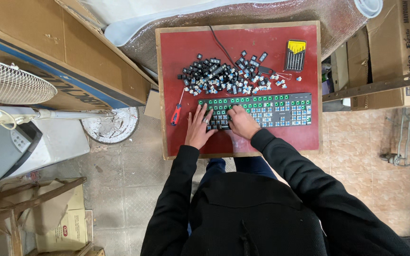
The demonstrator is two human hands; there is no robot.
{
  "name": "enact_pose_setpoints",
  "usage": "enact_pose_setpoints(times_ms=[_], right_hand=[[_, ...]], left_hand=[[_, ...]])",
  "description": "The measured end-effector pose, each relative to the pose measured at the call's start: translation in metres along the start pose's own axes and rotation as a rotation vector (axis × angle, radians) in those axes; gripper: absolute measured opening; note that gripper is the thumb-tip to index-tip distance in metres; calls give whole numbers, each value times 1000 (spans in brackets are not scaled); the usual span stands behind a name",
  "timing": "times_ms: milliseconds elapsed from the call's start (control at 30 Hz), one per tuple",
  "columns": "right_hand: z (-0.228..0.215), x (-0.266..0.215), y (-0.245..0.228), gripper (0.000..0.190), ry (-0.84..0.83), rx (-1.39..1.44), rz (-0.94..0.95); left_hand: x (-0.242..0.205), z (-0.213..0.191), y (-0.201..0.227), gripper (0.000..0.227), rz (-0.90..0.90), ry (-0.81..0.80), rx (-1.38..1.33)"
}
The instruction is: The person assembles a mechanical keyboard by inserting switches into the PCB and then placing keycaps onto the switches. The person works systematically across the keyboard, handling switches and keycaps one at a time.
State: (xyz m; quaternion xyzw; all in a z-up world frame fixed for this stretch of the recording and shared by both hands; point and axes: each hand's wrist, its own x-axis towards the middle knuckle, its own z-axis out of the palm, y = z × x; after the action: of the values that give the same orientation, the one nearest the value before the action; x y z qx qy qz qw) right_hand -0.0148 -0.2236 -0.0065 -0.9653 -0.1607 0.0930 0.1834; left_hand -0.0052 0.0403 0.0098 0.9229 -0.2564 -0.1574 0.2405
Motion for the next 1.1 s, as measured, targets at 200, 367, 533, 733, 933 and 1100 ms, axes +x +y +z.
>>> enact_pose_setpoints(times_ms=[200,367,533,733,933,1100], right_hand=[[19,8,1,37,39,-47,-93],[-2,8,-25,38,-8,-177,-107],[21,6,-12,34,2,-160,-84],[19,1,-13,40,9,23,-16],[32,-10,-10,43,80,199,95],[38,-2,0,39,47,133,80]], left_hand=[[3,15,-6,92,-24,11,28],[1,13,-1,91,-49,13,61],[-1,8,-2,90,-66,-15,17],[-4,2,-2,89,-73,-34,8],[-8,3,2,87,-103,-65,-35],[-1,-8,5,85,-81,-57,-35]])
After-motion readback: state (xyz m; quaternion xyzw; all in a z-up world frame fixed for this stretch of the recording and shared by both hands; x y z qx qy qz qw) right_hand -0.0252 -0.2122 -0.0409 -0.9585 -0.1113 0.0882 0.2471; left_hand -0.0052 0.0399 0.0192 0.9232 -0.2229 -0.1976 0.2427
